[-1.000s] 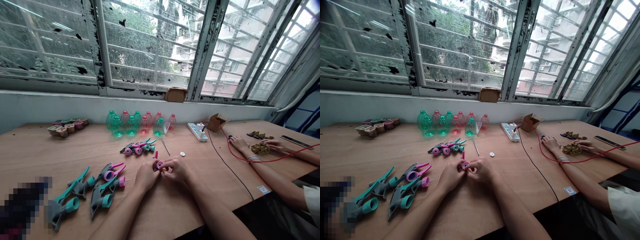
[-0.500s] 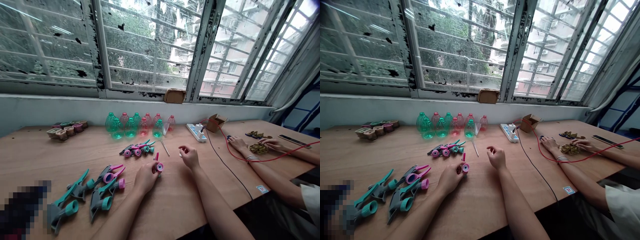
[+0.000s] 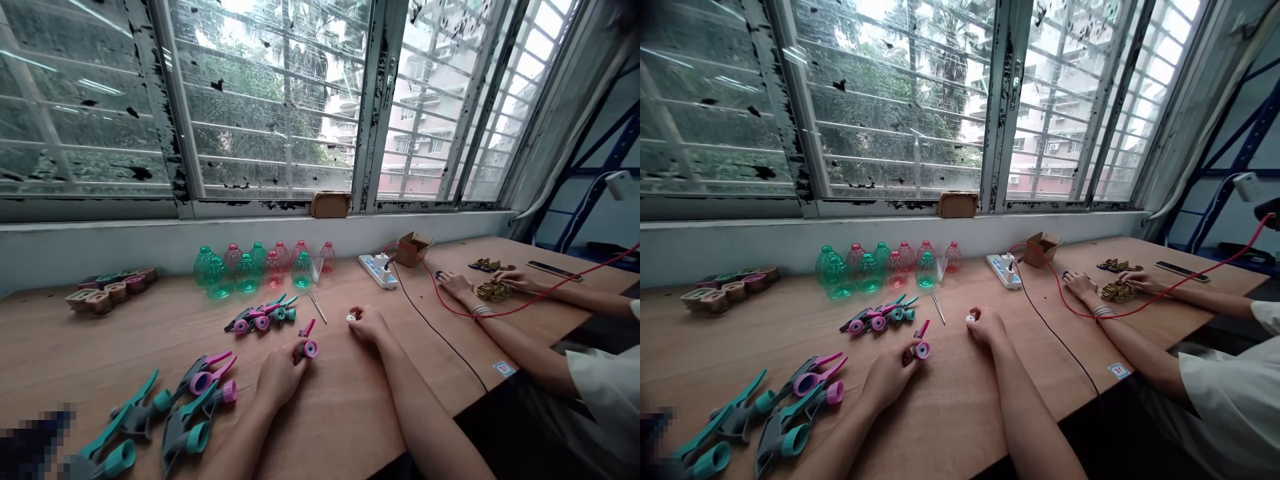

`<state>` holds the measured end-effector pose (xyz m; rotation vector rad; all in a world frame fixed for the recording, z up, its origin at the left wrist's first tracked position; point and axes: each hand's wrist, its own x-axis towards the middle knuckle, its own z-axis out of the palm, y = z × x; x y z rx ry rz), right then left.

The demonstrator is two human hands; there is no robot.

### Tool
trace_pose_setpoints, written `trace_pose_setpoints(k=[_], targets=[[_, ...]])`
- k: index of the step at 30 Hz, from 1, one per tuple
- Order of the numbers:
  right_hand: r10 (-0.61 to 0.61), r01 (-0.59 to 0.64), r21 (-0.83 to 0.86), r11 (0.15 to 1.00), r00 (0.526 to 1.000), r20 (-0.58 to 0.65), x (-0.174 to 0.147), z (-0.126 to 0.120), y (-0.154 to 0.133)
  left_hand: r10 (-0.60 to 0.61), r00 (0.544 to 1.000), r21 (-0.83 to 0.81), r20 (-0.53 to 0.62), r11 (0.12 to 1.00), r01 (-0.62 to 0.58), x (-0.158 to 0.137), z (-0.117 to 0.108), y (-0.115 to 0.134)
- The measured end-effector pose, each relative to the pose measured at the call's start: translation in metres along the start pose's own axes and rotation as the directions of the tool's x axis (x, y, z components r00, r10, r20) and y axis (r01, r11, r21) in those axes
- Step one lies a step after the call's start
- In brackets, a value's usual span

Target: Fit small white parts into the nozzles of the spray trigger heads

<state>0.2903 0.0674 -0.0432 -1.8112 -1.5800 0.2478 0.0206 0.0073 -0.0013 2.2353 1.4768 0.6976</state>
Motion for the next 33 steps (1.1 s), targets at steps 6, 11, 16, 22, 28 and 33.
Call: trace_pose_setpoints(k=[6, 11, 16, 22, 28, 33], targets=[[-0.018, 0.020, -0.031, 0.999, 0.999, 0.040, 0.002, 0.002, 0.002, -0.001, 1.000, 0.014, -0.009, 1.000, 0.001, -0.001, 0.000, 0.002], [-0.046, 0.051, -0.074, 0.996, 0.997, 0.063, 0.002, 0.000, -0.001, 0.005, 1.000, 0.017, -0.005, 1.000, -0.005, -0.001, -0.001, 0.002], [-0.052, 0.061, -0.133, 0.989, 0.996, 0.071, 0.000, 0.000, -0.005, 0.020, 1.000, 0.009, -0.010, 1.000, -0.020, 0.000, 0.002, -0.002], [-0.041, 0.057, -0.176, 0.983, 0.995, 0.090, -0.003, -0.001, -0.011, 0.089, 0.995, -0.045, -0.048, 0.995, -0.091, 0.000, -0.010, 0.007], [-0.014, 0.036, -0.197, 0.980, 0.993, 0.115, -0.003, -0.003, -0.015, 0.110, 0.985, -0.119, -0.131, 0.985, -0.126, 0.022, -0.084, 0.005], [0.011, 0.014, -0.200, 0.980, 0.992, 0.123, -0.003, -0.005, -0.016, -0.124, 0.979, 0.127, -0.160, 0.981, 0.145, 0.048, -0.138, -0.053]])
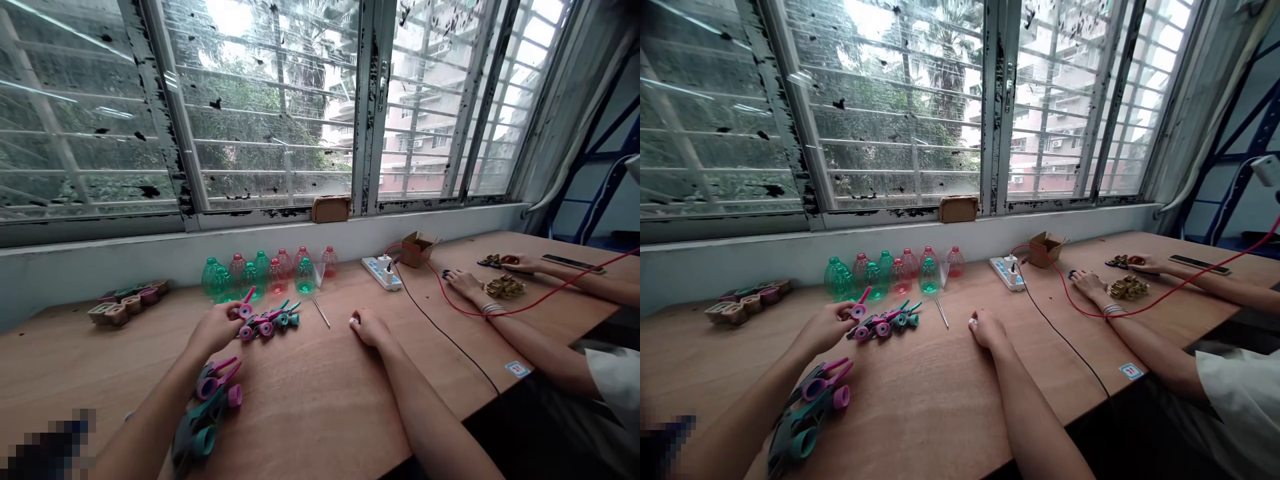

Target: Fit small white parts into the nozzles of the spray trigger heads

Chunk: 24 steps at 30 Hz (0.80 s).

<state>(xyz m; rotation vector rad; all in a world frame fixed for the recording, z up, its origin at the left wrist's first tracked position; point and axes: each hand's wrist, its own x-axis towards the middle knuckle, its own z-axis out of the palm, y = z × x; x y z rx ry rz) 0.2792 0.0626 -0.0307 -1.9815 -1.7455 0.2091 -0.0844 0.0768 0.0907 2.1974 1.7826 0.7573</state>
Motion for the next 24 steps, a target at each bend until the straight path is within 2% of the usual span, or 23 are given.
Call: trace_pose_setpoints(k=[2, 6, 12, 15, 17, 19, 21, 23, 24], targets=[[0.004, -0.004, 0.005, 1.000, 1.000, -0.001, -0.001, -0.001, -0.001, -0.081, 0.997, 0.122, 0.013, 0.989, 0.079, 0.007, -0.003, -0.025], [0.005, -0.005, 0.019, 1.000, 1.000, -0.003, -0.001, -0.002, -0.002, -0.082, 0.993, 0.173, 0.090, 0.983, 0.065, 0.007, 0.004, -0.055], [0.007, -0.006, 0.045, 0.999, 1.000, -0.013, 0.001, -0.003, 0.001, -0.079, 0.988, 0.184, 0.133, 0.982, 0.054, 0.010, 0.014, -0.065], [0.008, -0.006, 0.064, 0.998, 1.000, -0.028, 0.002, -0.003, 0.003, -0.036, 0.991, 0.205, 0.131, 0.979, 0.008, 0.013, 0.005, -0.065], [0.010, -0.007, 0.078, 0.997, 0.999, -0.043, 0.003, -0.003, 0.004, 0.015, 0.982, 0.185, 0.190, 0.981, -0.051, 0.010, -0.008, -0.063], [0.013, -0.007, 0.092, 0.996, 0.998, -0.057, 0.004, -0.003, 0.006, 0.059, 0.941, 0.140, 0.334, 0.984, -0.111, 0.003, -0.025, -0.059], [0.015, -0.007, 0.106, 0.994, 0.997, -0.069, 0.004, -0.002, 0.007, 0.075, 0.869, 0.114, 0.490, 0.982, -0.149, -0.007, -0.041, -0.054], [0.018, -0.009, 0.116, 0.993, 0.996, -0.083, 0.004, -0.002, 0.008, 0.068, 0.803, 0.131, 0.592, 0.975, -0.179, -0.020, -0.052, -0.048], [0.021, -0.010, 0.120, 0.993, 0.996, -0.091, 0.004, -0.001, 0.009, 0.065, 0.784, 0.146, 0.617, 0.970, -0.195, -0.025, -0.054, -0.045]])
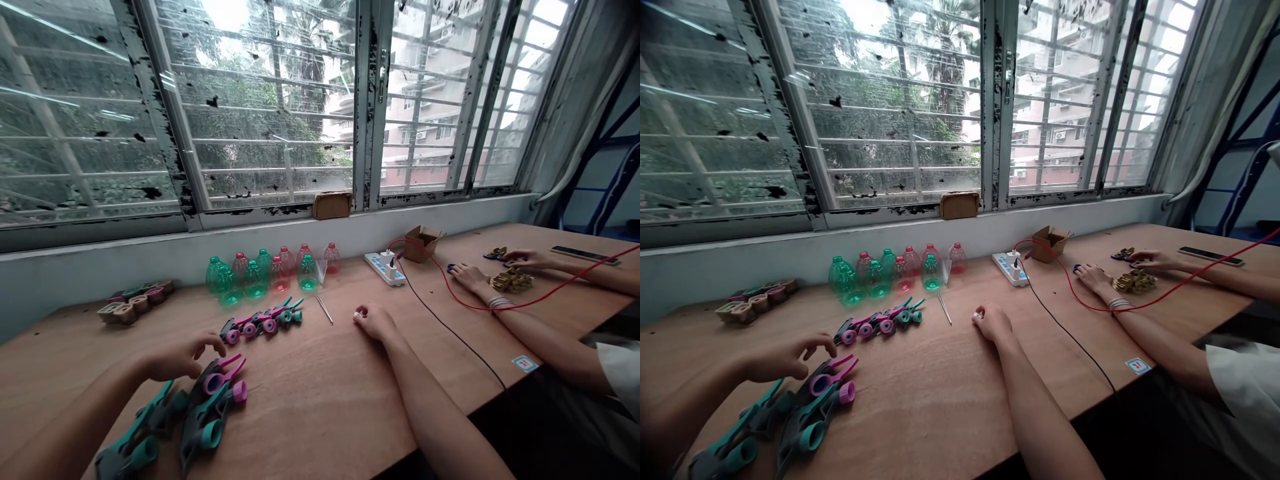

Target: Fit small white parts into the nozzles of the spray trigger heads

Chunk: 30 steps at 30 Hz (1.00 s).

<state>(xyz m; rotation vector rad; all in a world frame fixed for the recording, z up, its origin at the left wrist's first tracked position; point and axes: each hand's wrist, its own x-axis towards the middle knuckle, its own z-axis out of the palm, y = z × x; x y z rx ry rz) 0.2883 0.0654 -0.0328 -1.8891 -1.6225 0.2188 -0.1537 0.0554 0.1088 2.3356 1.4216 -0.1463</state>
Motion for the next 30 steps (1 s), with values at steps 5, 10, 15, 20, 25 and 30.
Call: trace_pose_setpoints(k=[5, 10, 15, 20, 25, 30], targets=[[-0.001, 0.003, 0.032, 0.999, 0.998, -0.062, 0.000, 0.000, -0.002, 0.012, 1.000, 0.074, 0.004, 0.997, -0.012, -0.007, 0.018, 0.008], [-0.006, 0.025, 0.097, 0.995, 0.982, -0.191, 0.001, -0.006, -0.010, 0.008, 0.998, 0.114, -0.060, 0.993, -0.001, -0.006, 0.022, 0.005], [-0.046, 0.131, 0.246, 0.960, 0.945, -0.324, -0.006, -0.009, -0.023, 0.110, 0.969, -0.025, -0.219, 0.993, -0.119, -0.015, -0.001, 0.029], [-0.283, 0.344, 0.360, 0.867, 0.936, -0.211, -0.021, 0.001, -0.051, 0.098, 0.881, -0.234, -0.463, 0.945, -0.229, 0.009, 0.027, 0.096], [-0.424, 0.422, 0.505, 0.753, 0.898, -0.119, -0.035, 0.010, -0.072, 0.020, 0.788, -0.293, -0.616, 0.922, -0.253, 0.056, 0.099, 0.146], [-0.522, 0.455, 0.611, 0.648, 0.849, -0.078, -0.041, 0.009, -0.077, 0.013, 0.752, -0.305, -0.659, 0.909, -0.284, 0.077, 0.134, 0.147]])
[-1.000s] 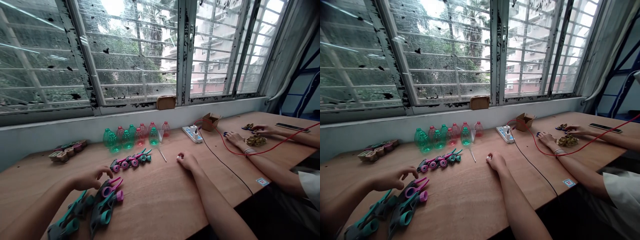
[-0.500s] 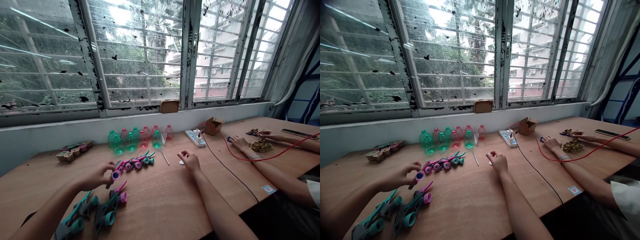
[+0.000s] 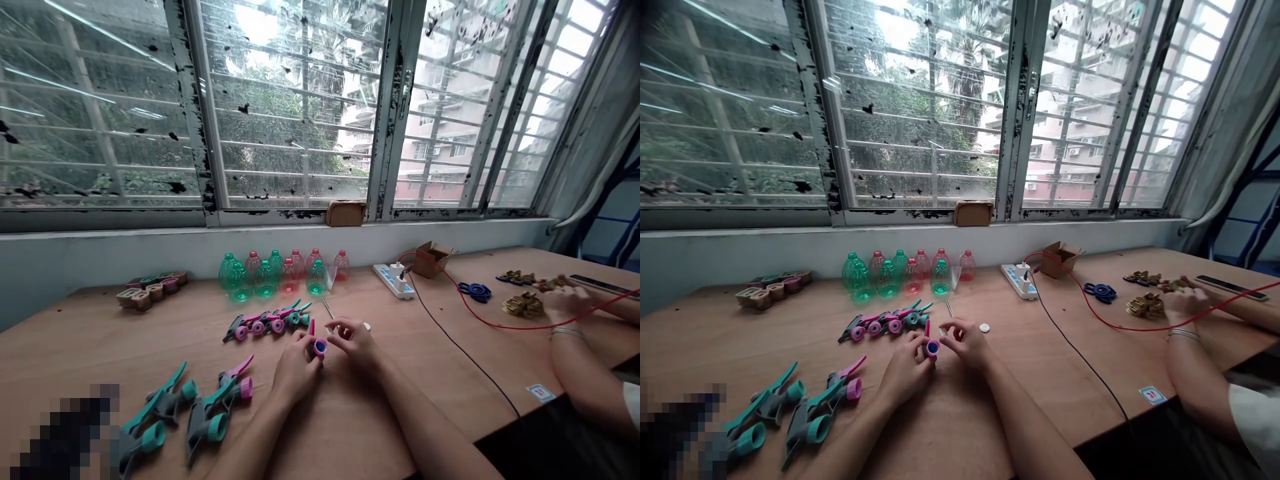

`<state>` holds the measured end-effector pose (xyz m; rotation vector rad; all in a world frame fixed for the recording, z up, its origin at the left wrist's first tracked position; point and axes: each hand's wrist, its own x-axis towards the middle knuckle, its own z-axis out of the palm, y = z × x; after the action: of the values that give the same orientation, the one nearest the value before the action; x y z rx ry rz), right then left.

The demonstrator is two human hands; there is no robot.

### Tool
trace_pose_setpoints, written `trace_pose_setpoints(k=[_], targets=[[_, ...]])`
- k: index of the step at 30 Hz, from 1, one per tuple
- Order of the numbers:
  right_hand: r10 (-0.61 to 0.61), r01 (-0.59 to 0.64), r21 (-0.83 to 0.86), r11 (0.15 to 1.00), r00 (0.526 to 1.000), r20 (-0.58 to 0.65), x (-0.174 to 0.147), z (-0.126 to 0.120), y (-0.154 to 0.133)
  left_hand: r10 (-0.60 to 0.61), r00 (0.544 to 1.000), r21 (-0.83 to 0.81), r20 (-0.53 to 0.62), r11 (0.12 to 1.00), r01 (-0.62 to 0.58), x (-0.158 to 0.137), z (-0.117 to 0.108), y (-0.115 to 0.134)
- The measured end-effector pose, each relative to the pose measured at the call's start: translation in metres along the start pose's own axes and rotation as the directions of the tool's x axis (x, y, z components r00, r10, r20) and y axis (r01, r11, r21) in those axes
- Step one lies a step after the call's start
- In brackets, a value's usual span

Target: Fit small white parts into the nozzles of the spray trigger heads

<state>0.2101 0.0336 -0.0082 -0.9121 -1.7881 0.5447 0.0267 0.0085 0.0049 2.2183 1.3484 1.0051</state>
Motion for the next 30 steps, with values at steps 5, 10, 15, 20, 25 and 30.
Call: trace_pose_setpoints(k=[5, 10, 15, 20, 25, 30], targets=[[-0.021, 0.020, 0.013, 1.000, 0.996, 0.092, -0.003, 0.002, -0.004, -0.012, 1.000, -0.011, -0.014, 1.000, 0.011, -0.002, 0.004, -0.008], [-0.014, 0.019, -0.062, 0.998, 0.996, 0.088, -0.007, 0.007, -0.003, -0.053, 0.998, -0.012, -0.021, 0.999, 0.053, -0.002, 0.008, -0.008], [-0.048, 0.054, -0.072, 0.996, 0.995, 0.090, -0.006, 0.011, -0.003, -0.045, 0.999, -0.019, -0.025, 0.999, 0.045, -0.003, 0.009, -0.010], [-0.095, 0.105, -0.055, 0.993, 0.983, 0.156, -0.006, 0.010, -0.004, -0.058, 0.998, -0.014, -0.030, 0.998, 0.057, -0.003, 0.009, -0.011], [-0.092, 0.111, -0.104, 0.988, 0.981, 0.173, -0.007, 0.009, -0.004, -0.050, 0.998, -0.011, -0.023, 0.999, 0.049, -0.002, 0.009, -0.012], [-0.074, 0.091, -0.094, 0.991, 0.983, 0.171, -0.008, 0.010, -0.005, -0.049, 0.999, 0.007, -0.017, 0.999, 0.049, -0.002, 0.008, -0.010]])
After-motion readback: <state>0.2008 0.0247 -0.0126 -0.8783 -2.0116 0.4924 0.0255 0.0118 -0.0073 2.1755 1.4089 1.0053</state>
